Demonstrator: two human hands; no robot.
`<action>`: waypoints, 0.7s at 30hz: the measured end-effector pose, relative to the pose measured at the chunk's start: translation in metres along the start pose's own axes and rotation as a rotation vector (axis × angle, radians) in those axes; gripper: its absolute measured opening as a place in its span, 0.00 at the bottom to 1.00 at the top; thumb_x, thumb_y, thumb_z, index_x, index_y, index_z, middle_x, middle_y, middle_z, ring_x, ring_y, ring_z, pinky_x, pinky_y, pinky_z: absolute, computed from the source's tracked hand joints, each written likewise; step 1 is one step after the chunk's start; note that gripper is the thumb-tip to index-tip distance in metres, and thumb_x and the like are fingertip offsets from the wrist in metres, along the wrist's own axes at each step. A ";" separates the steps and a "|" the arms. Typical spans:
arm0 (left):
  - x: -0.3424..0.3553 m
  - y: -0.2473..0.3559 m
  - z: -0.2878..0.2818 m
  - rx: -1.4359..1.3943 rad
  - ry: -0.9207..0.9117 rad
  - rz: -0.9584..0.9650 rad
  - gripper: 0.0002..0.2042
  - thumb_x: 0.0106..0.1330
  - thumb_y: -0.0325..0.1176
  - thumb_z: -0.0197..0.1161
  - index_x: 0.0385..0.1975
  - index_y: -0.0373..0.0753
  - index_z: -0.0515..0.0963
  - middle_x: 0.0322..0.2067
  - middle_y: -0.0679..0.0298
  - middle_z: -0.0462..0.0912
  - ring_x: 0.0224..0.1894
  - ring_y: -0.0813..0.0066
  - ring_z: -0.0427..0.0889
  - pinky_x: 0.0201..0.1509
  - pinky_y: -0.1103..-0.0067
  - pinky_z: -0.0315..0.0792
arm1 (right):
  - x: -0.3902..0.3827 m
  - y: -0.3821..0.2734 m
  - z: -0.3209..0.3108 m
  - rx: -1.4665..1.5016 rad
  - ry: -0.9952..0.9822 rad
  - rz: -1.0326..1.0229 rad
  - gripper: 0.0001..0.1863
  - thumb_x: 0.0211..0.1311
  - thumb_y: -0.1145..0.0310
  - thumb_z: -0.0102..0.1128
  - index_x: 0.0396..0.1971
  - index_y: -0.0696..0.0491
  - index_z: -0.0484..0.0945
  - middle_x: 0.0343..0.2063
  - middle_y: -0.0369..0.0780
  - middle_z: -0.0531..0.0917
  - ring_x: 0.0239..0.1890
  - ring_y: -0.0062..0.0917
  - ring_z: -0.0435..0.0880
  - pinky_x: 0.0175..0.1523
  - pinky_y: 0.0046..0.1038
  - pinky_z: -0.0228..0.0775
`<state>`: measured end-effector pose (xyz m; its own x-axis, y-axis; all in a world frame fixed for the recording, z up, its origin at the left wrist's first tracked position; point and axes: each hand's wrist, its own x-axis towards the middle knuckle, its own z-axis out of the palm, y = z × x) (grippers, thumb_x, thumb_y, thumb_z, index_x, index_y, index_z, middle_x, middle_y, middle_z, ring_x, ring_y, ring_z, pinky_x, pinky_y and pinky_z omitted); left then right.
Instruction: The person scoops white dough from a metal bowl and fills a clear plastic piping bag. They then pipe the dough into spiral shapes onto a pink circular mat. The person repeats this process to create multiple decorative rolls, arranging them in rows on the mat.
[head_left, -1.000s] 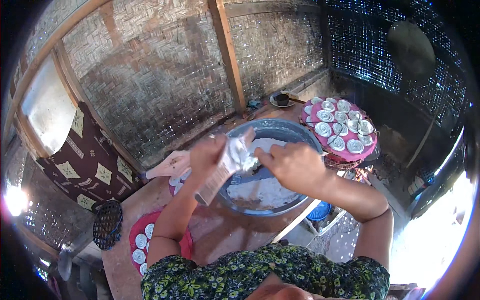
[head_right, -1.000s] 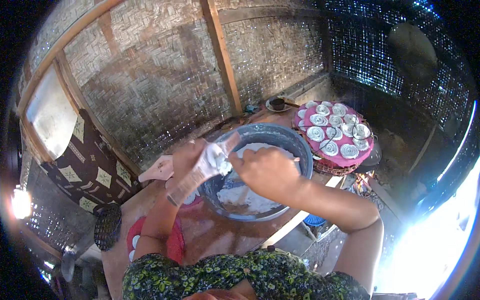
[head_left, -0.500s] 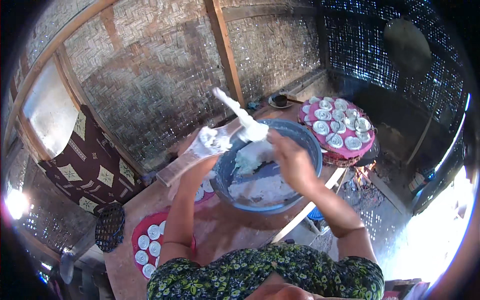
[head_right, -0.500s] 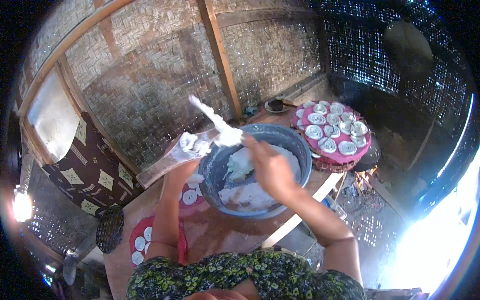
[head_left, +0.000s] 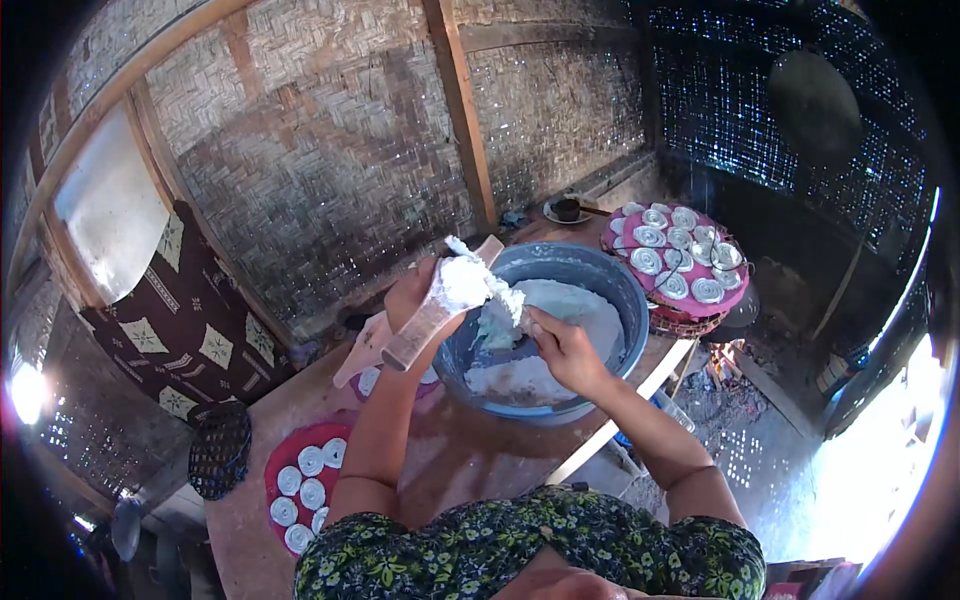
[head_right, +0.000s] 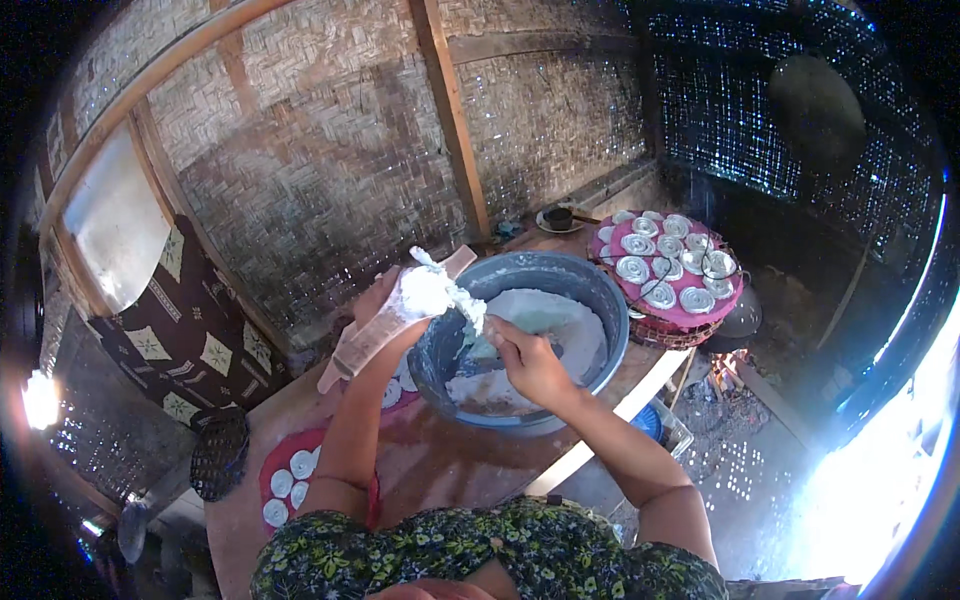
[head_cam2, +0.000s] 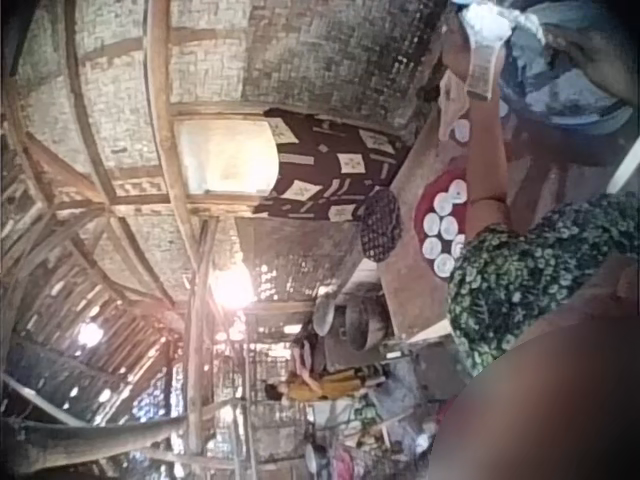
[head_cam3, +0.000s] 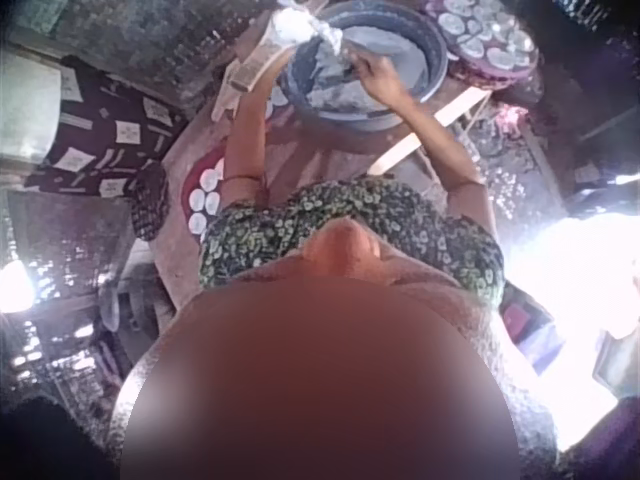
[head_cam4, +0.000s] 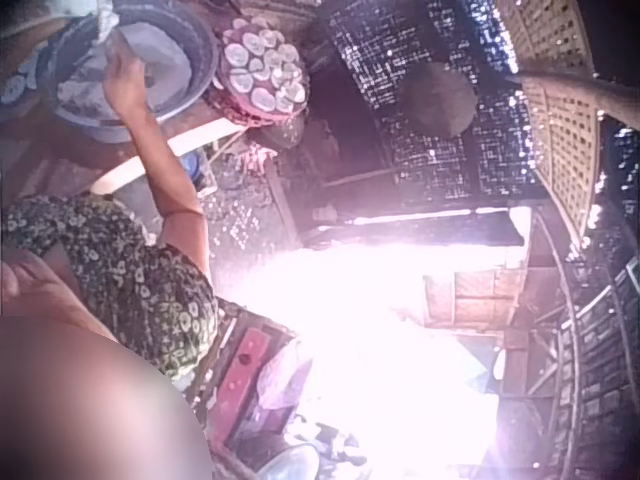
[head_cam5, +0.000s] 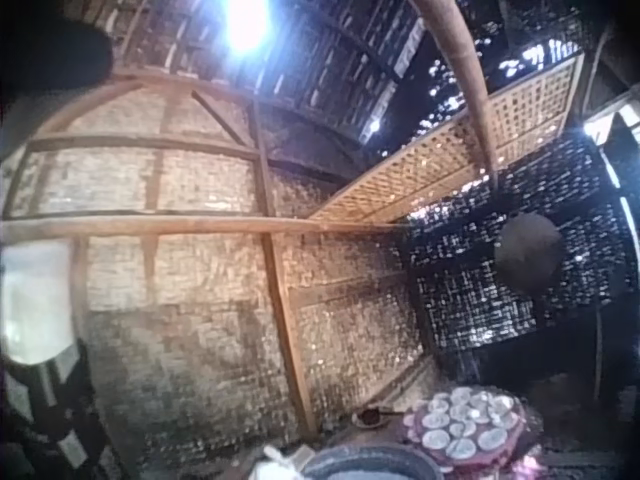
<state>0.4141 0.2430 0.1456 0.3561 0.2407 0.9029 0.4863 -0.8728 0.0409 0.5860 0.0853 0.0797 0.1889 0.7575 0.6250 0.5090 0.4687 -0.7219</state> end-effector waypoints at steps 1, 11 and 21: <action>0.001 0.000 0.000 0.058 -0.041 -0.014 0.20 0.42 0.45 0.72 0.32 0.45 0.72 0.21 0.61 0.78 0.26 0.58 0.80 0.29 0.69 0.75 | -0.001 -0.002 0.004 0.002 -0.006 0.001 0.18 0.68 0.73 0.45 0.56 0.57 0.70 0.17 0.35 0.70 0.19 0.16 0.66 0.27 0.22 0.62; -0.005 -0.035 -0.005 0.076 -0.056 -0.055 0.20 0.46 0.46 0.71 0.34 0.43 0.74 0.27 0.60 0.80 0.30 0.62 0.81 0.35 0.69 0.75 | -0.034 -0.027 0.003 0.012 -0.120 0.121 0.16 0.62 0.76 0.48 0.50 0.58 0.74 0.36 0.51 0.82 0.37 0.45 0.82 0.42 0.35 0.73; 0.004 -0.018 -0.121 -0.735 -0.057 -0.526 0.13 0.54 0.30 0.62 0.39 0.36 0.78 0.34 0.60 0.80 0.38 0.71 0.79 0.43 0.78 0.71 | -0.005 -0.019 -0.027 -0.861 -0.525 0.126 0.15 0.59 0.58 0.54 0.40 0.50 0.82 0.53 0.46 0.72 0.60 0.35 0.68 0.64 0.38 0.55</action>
<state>0.3102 0.2084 0.1998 0.2803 0.6890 0.6683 -0.0277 -0.6901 0.7231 0.5980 0.0606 0.0980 -0.0043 0.9797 0.2003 0.9818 0.0422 -0.1851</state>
